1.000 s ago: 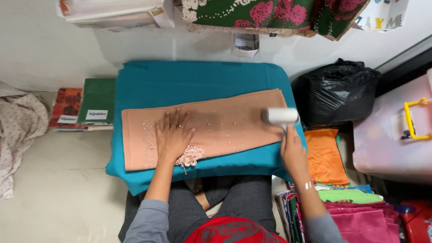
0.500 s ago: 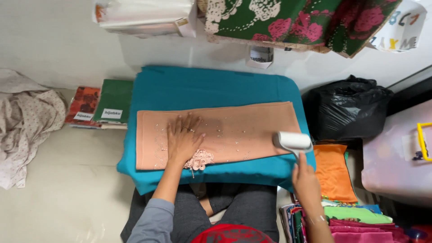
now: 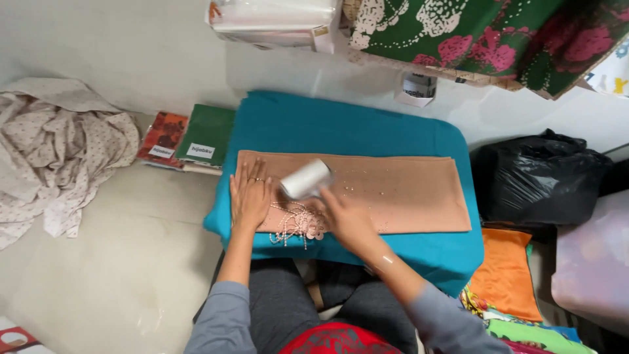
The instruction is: The person smooths a beige fabric with a lint roller, folds it into a compact square, and places it into a clear plastic bag. They then seal the bag and attach a small white label to the front.
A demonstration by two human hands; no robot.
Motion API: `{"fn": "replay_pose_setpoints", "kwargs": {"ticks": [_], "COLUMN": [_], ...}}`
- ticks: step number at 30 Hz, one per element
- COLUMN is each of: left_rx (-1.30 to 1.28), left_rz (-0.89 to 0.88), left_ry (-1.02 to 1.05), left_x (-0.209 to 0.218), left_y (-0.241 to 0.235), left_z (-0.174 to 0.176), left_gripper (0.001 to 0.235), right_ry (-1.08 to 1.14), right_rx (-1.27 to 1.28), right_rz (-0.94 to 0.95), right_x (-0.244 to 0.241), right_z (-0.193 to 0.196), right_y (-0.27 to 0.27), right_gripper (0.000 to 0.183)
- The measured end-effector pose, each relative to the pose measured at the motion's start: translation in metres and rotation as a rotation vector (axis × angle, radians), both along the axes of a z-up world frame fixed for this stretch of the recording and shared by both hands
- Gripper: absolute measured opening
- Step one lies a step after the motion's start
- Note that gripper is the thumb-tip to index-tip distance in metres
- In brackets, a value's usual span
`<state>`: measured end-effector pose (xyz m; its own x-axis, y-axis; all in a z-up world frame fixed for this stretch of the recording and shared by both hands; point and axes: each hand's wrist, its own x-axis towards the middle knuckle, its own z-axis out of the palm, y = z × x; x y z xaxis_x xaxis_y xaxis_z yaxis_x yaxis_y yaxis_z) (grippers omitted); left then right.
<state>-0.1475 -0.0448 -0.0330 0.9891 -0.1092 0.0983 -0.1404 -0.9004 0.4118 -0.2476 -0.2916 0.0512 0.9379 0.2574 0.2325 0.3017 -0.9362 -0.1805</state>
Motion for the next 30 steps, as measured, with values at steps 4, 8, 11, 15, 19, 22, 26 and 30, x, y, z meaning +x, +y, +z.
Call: {"fn": "replay_pose_setpoints", "kwargs": {"ticks": [4, 8, 11, 15, 19, 22, 26, 30], "left_rx": [0.001, 0.135, 0.135, 0.128, 0.131, 0.128, 0.126, 0.146], "left_rz": [0.023, 0.046, 0.045, 0.032, 0.026, 0.027, 0.024, 0.034], "left_ry": [-0.019, -0.094, -0.114, -0.107, -0.072, -0.022, -0.027, -0.02], "left_x": [0.002, -0.001, -0.002, -0.006, -0.007, -0.008, -0.008, -0.008], "left_y": [0.0, -0.002, -0.005, -0.006, -0.007, -0.008, -0.005, -0.007], "left_z": [-0.013, -0.014, -0.017, -0.003, 0.003, 0.009, 0.009, 0.011], "left_gripper": [0.051, 0.051, 0.054, 0.065, 0.07, 0.076, 0.074, 0.073], "right_ry": [0.144, 0.271, 0.325, 0.326, 0.303, 0.172, 0.135, 0.219], "right_rx": [0.039, -0.032, -0.046, -0.021, -0.065, -0.008, -0.075, -0.088], "right_rz": [-0.055, -0.042, -0.08, -0.332, -0.445, -0.438, -0.451, -0.467], "right_x": [0.038, 0.013, -0.018, -0.048, -0.023, 0.001, 0.0, -0.06], "right_z": [-0.004, 0.037, 0.06, 0.056, 0.005, -0.013, -0.017, -0.003], "right_y": [0.031, 0.013, -0.03, -0.084, -0.12, -0.119, -0.122, -0.125], "right_gripper": [0.046, 0.047, 0.05, 0.053, 0.053, 0.055, 0.05, 0.053]}}
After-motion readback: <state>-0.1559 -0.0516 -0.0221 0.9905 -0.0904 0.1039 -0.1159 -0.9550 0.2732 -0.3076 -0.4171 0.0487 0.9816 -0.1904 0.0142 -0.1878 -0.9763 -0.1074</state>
